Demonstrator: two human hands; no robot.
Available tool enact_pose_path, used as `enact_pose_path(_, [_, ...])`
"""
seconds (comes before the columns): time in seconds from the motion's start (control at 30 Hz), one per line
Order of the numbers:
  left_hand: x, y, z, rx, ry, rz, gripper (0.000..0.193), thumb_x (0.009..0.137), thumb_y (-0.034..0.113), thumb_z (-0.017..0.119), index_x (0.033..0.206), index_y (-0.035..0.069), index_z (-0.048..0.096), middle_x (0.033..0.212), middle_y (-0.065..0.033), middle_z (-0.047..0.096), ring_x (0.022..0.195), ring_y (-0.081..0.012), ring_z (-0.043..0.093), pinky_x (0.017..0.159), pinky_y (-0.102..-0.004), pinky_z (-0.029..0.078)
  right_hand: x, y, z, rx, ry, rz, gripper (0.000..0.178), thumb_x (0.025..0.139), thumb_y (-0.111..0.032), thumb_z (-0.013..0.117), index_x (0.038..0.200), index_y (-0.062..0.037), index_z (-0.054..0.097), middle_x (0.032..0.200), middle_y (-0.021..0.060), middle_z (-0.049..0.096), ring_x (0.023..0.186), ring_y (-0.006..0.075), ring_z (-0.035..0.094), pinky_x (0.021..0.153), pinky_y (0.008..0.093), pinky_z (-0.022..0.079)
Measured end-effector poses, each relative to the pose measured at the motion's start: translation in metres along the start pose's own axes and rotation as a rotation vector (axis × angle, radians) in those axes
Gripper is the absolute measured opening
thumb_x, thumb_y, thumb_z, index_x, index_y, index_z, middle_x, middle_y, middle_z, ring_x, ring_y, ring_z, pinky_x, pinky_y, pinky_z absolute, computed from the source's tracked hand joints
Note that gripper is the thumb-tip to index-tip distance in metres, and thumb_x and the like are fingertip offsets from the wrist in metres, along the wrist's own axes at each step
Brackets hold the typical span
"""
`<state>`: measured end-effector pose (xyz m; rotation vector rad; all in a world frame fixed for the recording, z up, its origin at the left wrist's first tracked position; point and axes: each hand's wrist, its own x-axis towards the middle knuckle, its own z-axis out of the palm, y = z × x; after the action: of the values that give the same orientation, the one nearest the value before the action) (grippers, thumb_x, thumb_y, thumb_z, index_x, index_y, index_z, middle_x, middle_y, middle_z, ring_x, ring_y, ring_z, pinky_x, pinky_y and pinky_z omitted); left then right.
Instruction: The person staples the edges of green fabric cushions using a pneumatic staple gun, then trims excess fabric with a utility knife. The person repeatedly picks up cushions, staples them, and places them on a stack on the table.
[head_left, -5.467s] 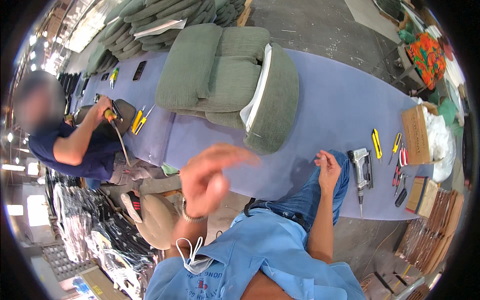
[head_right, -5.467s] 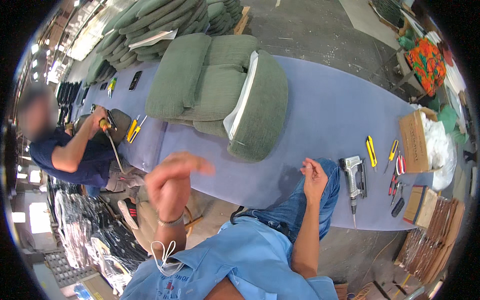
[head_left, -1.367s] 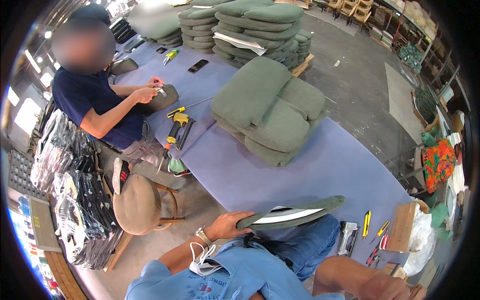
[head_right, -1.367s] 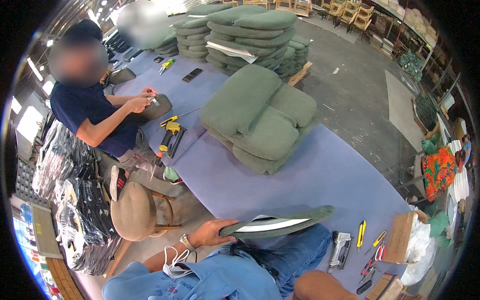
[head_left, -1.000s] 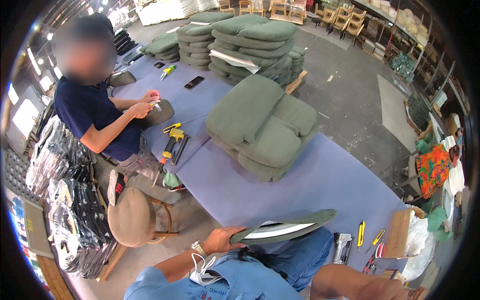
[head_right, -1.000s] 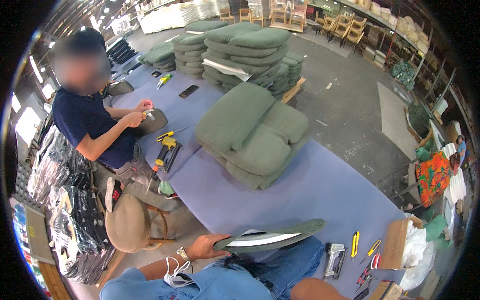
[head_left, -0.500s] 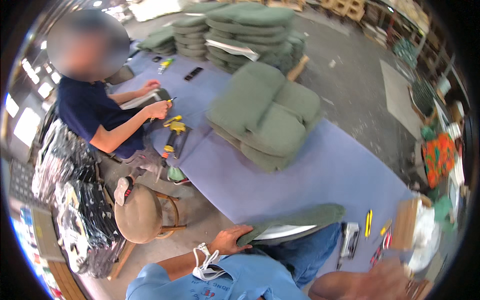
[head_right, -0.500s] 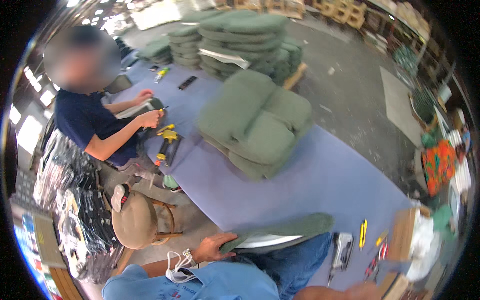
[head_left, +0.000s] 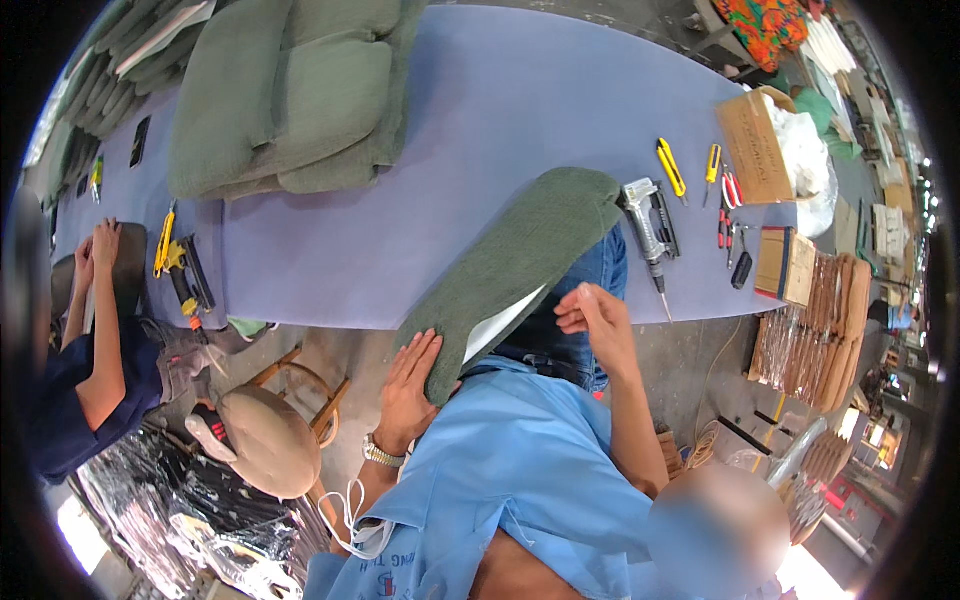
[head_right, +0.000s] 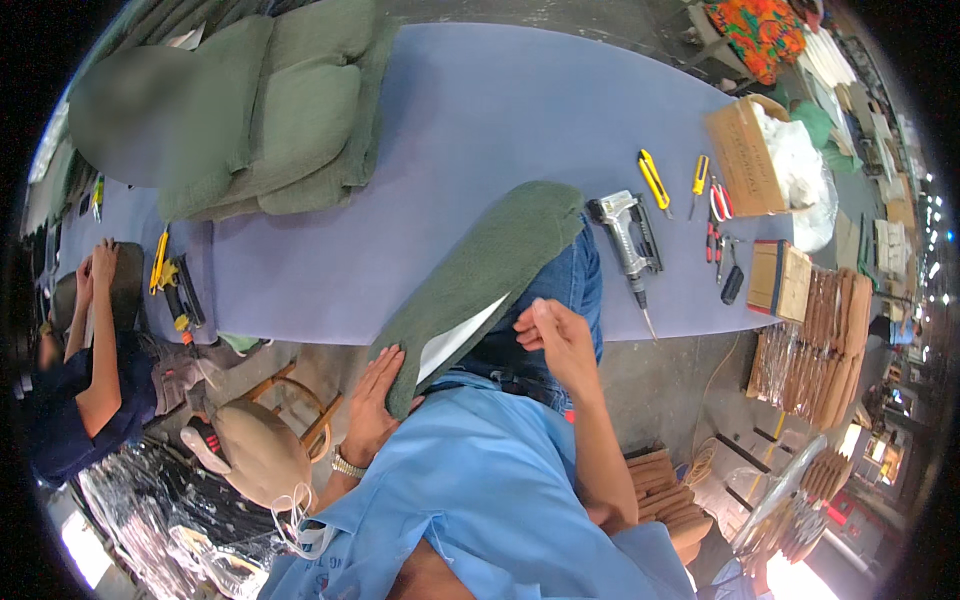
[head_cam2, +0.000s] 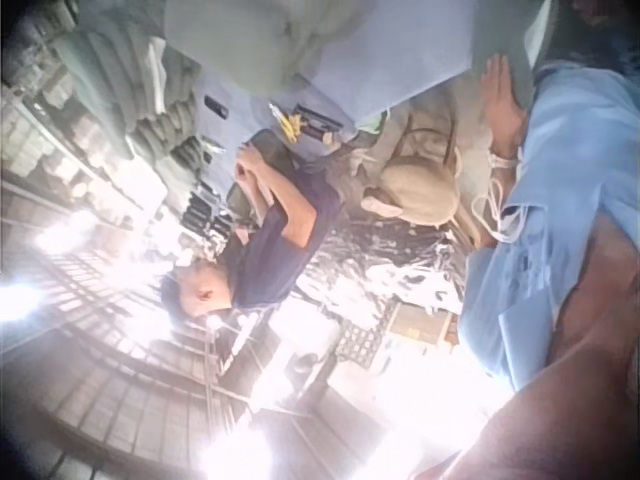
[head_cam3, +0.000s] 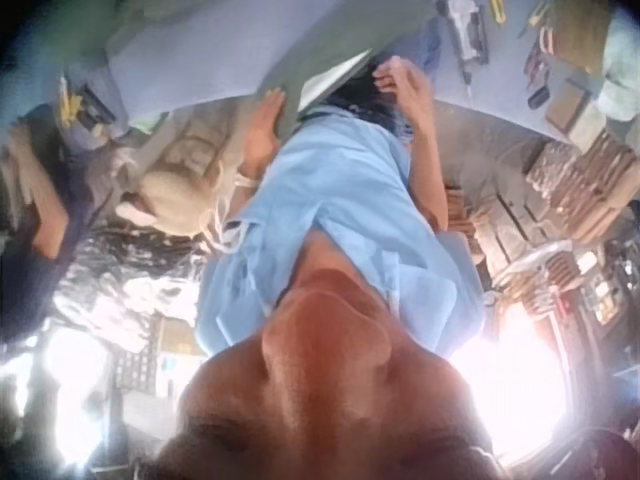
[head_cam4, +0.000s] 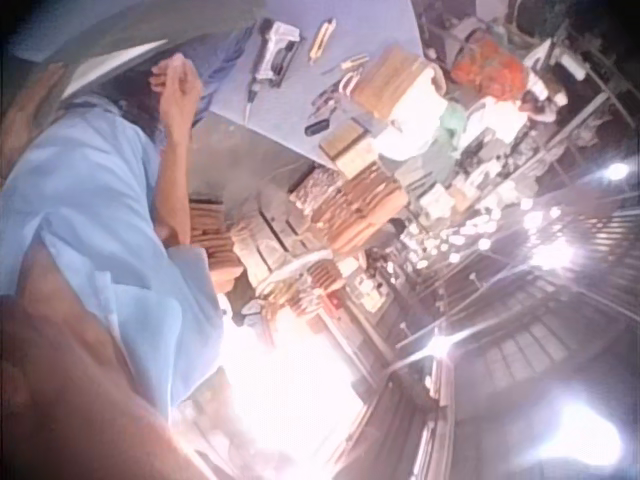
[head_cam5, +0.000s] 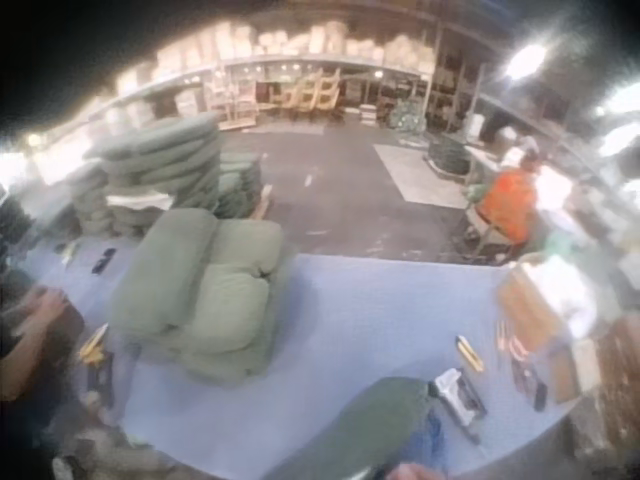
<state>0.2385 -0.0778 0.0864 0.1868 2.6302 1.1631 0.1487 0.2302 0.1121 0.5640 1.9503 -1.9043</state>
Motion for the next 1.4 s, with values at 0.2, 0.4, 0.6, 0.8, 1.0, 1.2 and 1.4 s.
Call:
enact_pose_path(0.2, [0.034,0.011,-0.025,-0.312,-0.417,0.201,0.081,0.095,0.052,0.070,0.156,0.006,0.044,0.162,-0.0186,0.041,0.153,-0.0297,0.036,0.125,-0.0421,0.024,0.037,0.017,-0.007,0.102,0.194,0.003,0.047,0.111,-0.048,0.043,0.129,-0.0063,0.054,0.108,0.0105,0.069,0.092,0.0179,0.070,0.082,0.0375,0.059])
enact_pose_path(0.4, [0.184,-0.023,0.037,-0.455,-0.185,-0.143,0.074,0.111,0.055,0.034,0.159,-0.001,0.033,0.167,-0.0197,0.031,0.157,-0.0299,0.025,0.128,-0.0387,0.016,0.059,0.044,0.035,0.521,0.032,0.080,0.084,0.103,-0.072,0.035,0.158,-0.0078,0.035,0.156,0.0154,0.046,0.140,0.0325,0.047,0.118,0.0496,0.036])
enact_pose_path(0.6, [0.249,0.018,0.078,-0.389,-0.263,-0.162,0.084,0.107,0.065,0.028,0.165,0.006,0.017,0.172,-0.0224,0.010,0.160,-0.0350,0.006,0.129,-0.0422,0.010,0.096,0.046,0.066,0.907,-0.127,-0.071,0.085,0.104,-0.072,0.030,0.161,-0.0088,0.032,0.162,0.0142,0.040,0.147,0.0337,0.039,0.123,0.0461,0.032])
enact_pose_path(0.8, [0.202,0.086,-0.037,-0.880,0.175,0.282,0.076,0.112,0.054,0.024,0.166,0.005,0.004,0.174,-0.0187,-0.002,0.161,-0.0290,-0.004,0.129,-0.0400,0.004,0.085,-0.036,0.091,0.355,-0.268,-0.556,0.077,0.110,-0.059,0.025,0.164,-0.0057,0.021,0.168,0.0133,0.027,0.154,0.0306,0.029,0.126,0.0461,0.024])
enact_pose_path(1.0, [0.143,0.116,-0.078,-0.774,0.518,0.363,0.075,0.111,0.050,0.029,0.167,0.005,0.004,0.173,-0.0204,-0.001,0.161,-0.0329,-0.003,0.128,-0.0456,0.005,0.017,-0.145,0.144,-0.042,-0.379,-1.206,0.070,0.109,-0.054,0.031,0.161,-0.0067,0.032,0.166,0.0127,0.034,0.149,0.0326,0.035,0.123,0.0505,0.028])
enact_pose_path(1.2, [0.137,0.121,-0.051,-0.068,0.583,0.136,0.080,0.106,0.056,0.042,0.164,0.005,0.022,0.171,-0.0269,0.009,0.159,-0.0434,0.007,0.126,-0.0583,0.006,0.042,-0.054,0.120,0.268,-0.461,-0.674,0.066,0.109,-0.052,0.033,0.157,-0.0073,0.038,0.162,0.0118,0.039,0.147,0.0331,0.039,0.121,0.0512,0.032])
enact_pose_path(1.4, [0.129,0.016,0.071,0.006,0.150,0.101,0.077,0.105,0.057,0.045,0.161,0.005,0.031,0.168,-0.0275,0.021,0.157,-0.0422,0.019,0.126,-0.0557,0.017,0.104,0.050,0.081,0.914,-0.357,-0.032,0.063,0.108,-0.051,0.036,0.154,-0.0078,0.044,0.159,0.0109,0.044,0.144,0.0337,0.044,0.119,0.0519,0.035])
